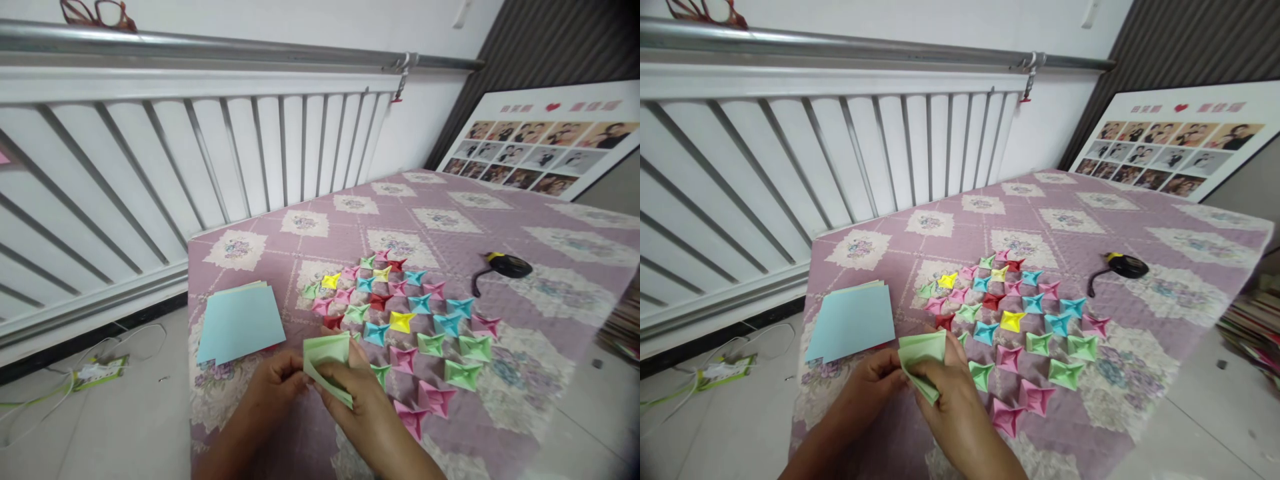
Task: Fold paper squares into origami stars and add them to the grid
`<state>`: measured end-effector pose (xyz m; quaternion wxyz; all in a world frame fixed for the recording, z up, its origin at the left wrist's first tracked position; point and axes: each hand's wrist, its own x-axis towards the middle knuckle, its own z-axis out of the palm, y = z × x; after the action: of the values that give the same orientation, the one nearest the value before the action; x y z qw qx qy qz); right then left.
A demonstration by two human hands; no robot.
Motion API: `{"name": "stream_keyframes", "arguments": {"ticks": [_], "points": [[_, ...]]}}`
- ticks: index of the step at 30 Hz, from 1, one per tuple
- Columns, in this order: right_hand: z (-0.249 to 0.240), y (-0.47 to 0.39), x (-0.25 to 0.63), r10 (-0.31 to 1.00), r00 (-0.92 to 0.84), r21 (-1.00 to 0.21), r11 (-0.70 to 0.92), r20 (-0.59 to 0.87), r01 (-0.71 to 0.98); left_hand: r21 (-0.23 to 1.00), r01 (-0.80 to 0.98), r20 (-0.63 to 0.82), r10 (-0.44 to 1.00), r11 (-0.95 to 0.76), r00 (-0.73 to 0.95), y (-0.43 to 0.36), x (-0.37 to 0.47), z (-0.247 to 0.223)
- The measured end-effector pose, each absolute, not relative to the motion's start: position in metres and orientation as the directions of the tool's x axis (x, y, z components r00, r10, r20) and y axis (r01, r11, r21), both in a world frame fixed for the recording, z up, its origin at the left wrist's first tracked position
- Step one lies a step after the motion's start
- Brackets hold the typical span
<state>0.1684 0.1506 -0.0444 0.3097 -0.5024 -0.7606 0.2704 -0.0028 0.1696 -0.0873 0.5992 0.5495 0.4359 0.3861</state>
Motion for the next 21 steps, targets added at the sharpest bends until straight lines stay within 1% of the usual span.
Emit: {"name": "stream_keyframes", "arguments": {"ticks": [4,7,9,13,15,18,21], "points": [[-0.045,0.150,0.167,0.937,-0.303,-0.746,0.328,0.176,0.580,0.995,0.055,-0.098,0.953,0.086,0.286,0.170,-0.003,-0.086],[-0.048,0.151,0.167,0.936,-0.290,-0.731,0.339,0.199,0.592,0.994,0.046,-0.106,0.952,0.097,0.286,0.170,-0.001,-0.085],[-0.053,0.152,0.168,0.934,-0.266,-0.700,0.356,0.240,0.619,0.993,0.038,-0.119,0.952,0.113,0.281,0.171,-0.001,-0.084],[-0.062,0.153,0.171,0.904,-0.184,-0.622,0.402,0.386,0.671,0.990,0.036,-0.145,0.958,0.140,0.246,0.171,-0.001,-0.081],[-0.063,0.154,0.172,0.880,-0.170,-0.591,0.430,0.444,0.683,0.988,0.040,-0.152,0.962,0.147,0.228,0.172,-0.002,-0.080],[-0.060,0.154,0.173,0.851,-0.151,-0.549,0.450,0.504,0.704,0.987,0.049,-0.161,0.966,0.154,0.202,0.173,-0.001,-0.078],[-0.056,0.153,0.175,0.841,-0.123,-0.528,0.437,0.527,0.728,0.986,0.068,-0.164,0.969,0.154,0.183,0.173,-0.001,-0.077]]}}
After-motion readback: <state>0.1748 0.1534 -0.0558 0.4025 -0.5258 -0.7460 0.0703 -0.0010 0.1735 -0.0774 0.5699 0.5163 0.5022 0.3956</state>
